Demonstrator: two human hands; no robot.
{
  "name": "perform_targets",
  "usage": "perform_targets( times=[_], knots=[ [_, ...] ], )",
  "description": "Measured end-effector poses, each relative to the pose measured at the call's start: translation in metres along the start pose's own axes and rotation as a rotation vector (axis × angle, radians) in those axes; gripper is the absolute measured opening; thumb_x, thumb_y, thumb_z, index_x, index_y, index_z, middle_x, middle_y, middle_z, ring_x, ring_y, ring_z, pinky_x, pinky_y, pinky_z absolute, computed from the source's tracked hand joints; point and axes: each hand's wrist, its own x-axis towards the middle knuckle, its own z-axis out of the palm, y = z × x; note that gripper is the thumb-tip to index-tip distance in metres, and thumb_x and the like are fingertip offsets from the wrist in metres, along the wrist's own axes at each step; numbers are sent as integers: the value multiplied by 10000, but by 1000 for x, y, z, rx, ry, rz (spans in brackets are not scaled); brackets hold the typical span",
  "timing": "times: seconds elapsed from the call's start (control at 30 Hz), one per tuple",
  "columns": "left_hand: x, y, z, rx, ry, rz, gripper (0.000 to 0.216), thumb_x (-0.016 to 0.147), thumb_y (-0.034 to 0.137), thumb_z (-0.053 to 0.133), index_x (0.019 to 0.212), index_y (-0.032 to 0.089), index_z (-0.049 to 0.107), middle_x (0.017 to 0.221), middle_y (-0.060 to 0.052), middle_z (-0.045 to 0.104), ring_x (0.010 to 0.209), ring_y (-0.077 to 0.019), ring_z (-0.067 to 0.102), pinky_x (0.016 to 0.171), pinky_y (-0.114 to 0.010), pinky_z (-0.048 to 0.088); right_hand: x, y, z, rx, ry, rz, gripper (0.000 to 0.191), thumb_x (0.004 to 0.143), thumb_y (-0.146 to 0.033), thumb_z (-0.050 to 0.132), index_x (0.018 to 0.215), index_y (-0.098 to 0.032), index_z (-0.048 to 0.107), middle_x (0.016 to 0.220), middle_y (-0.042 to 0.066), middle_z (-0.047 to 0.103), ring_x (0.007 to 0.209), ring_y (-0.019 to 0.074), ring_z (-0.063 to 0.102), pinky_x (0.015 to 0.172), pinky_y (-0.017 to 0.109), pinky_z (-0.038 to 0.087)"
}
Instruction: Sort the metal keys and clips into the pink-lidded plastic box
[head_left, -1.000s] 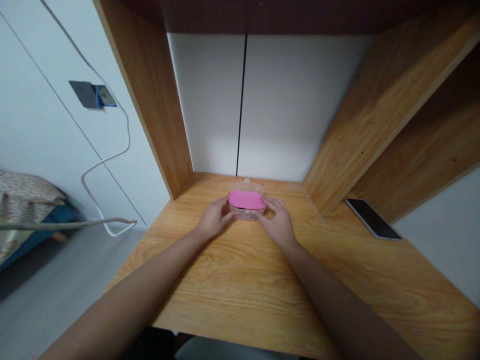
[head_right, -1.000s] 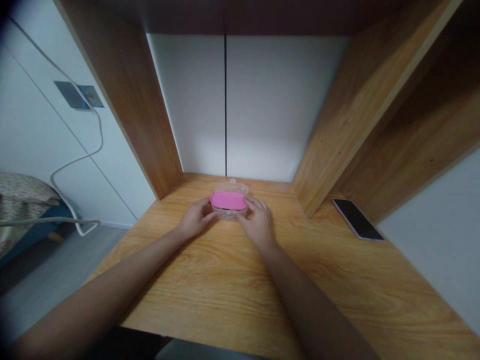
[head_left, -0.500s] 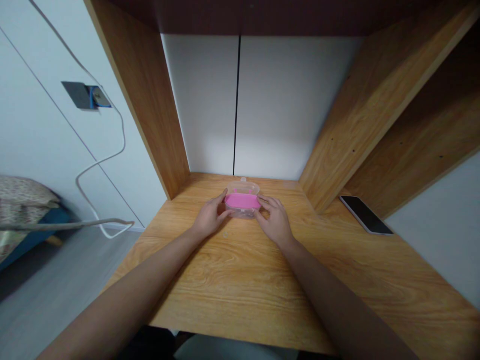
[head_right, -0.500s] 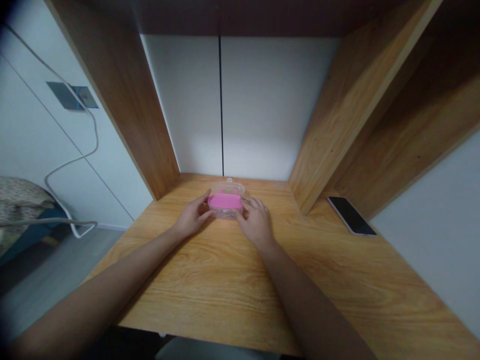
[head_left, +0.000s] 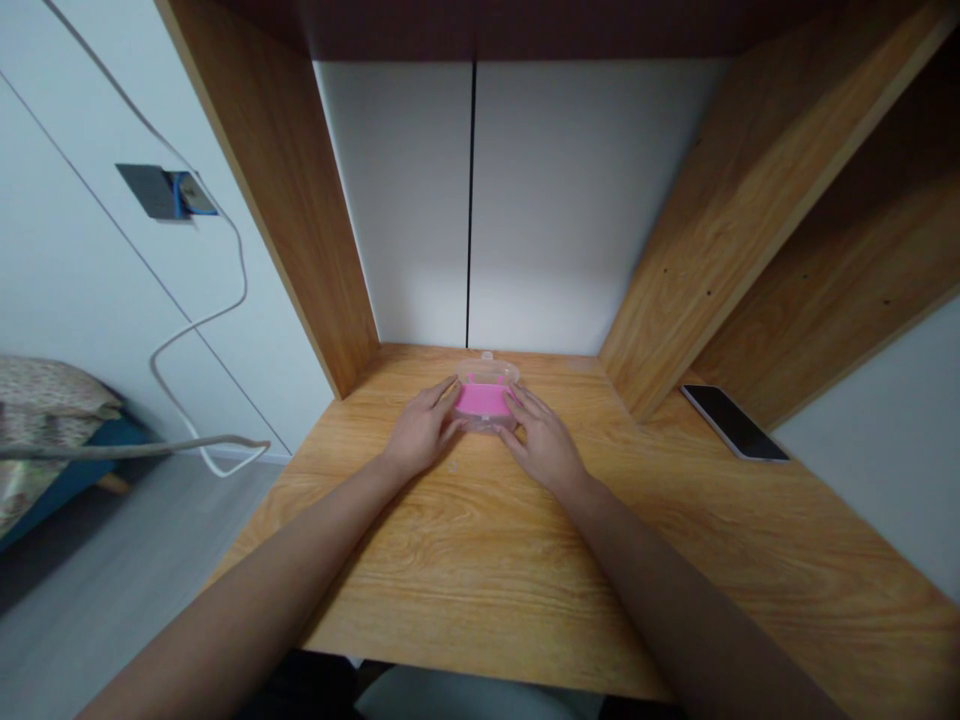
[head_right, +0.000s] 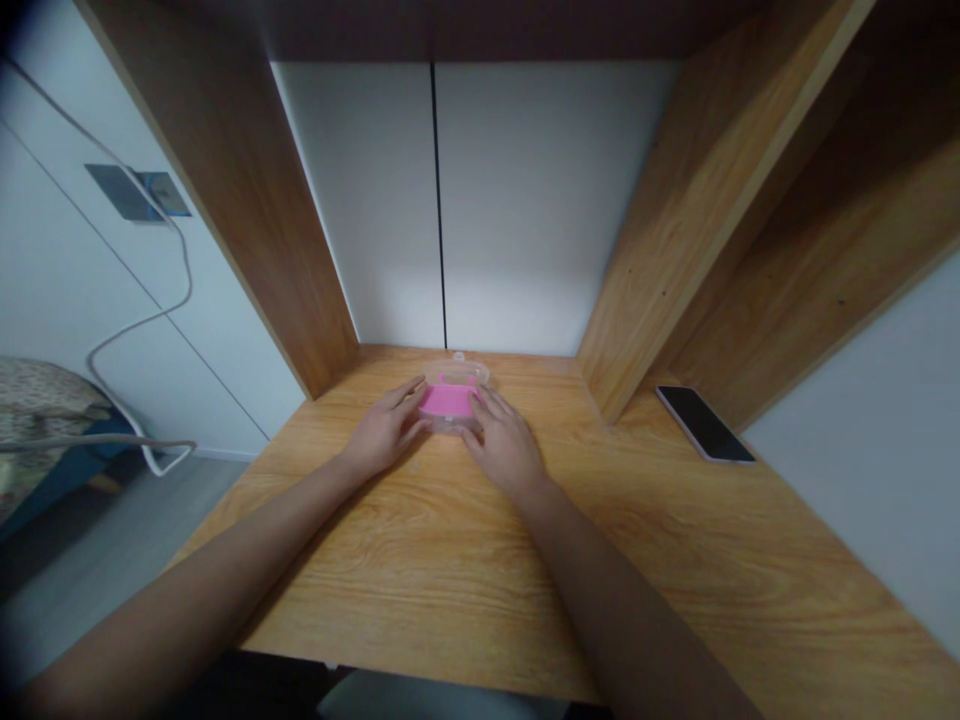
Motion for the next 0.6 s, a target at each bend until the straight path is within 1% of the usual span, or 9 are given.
perform_targets(
  times=[0.07,0.13,0.3,0.43,0.6],
  knots=[
    [1,-1,-1,9,-22,15,568,970,352,558,1500,187,438,1531,-139,472,1360,-294,501,1133,-481,417,-1,0,1,29,-6,10,516,950,-322,573,1452,-215,525,1536,90,474,1432,271,441,1194,499,378],
    [2,-1,-3,10,-42,23,562,976,355,548,1503,192,436,1512,-131,499,1338,-287,526,1124,-474,420,0,0,3,54,1,31,467,972,-295,534,1434,-230,548,1525,73,489,1426,255,452,1196,482,384],
    [3,0,-7,17,-97,7,513,991,346,517,1490,247,456,1536,-96,474,1309,-278,559,1076,-445,441,2,-1,1,83,-11,43,421,976,-271,537,1394,-277,588,1506,29,513,1389,239,500,1186,453,406],
    [2,6,-9,51,-115,-23,523,995,344,499,1506,260,424,1556,-86,445,1306,-289,564,1037,-439,447,4,-2,-1,69,-24,43,411,972,-258,542,1379,-253,605,1495,49,526,1364,248,528,1174,452,421],
    [0,12,-10,100,-116,-36,558,999,357,475,1534,245,363,1566,-116,423,1284,-309,577,1023,-454,433,3,-5,-1,33,-12,46,432,971,-264,532,1399,-232,587,1491,68,530,1356,259,537,1165,461,431]
  ],
)
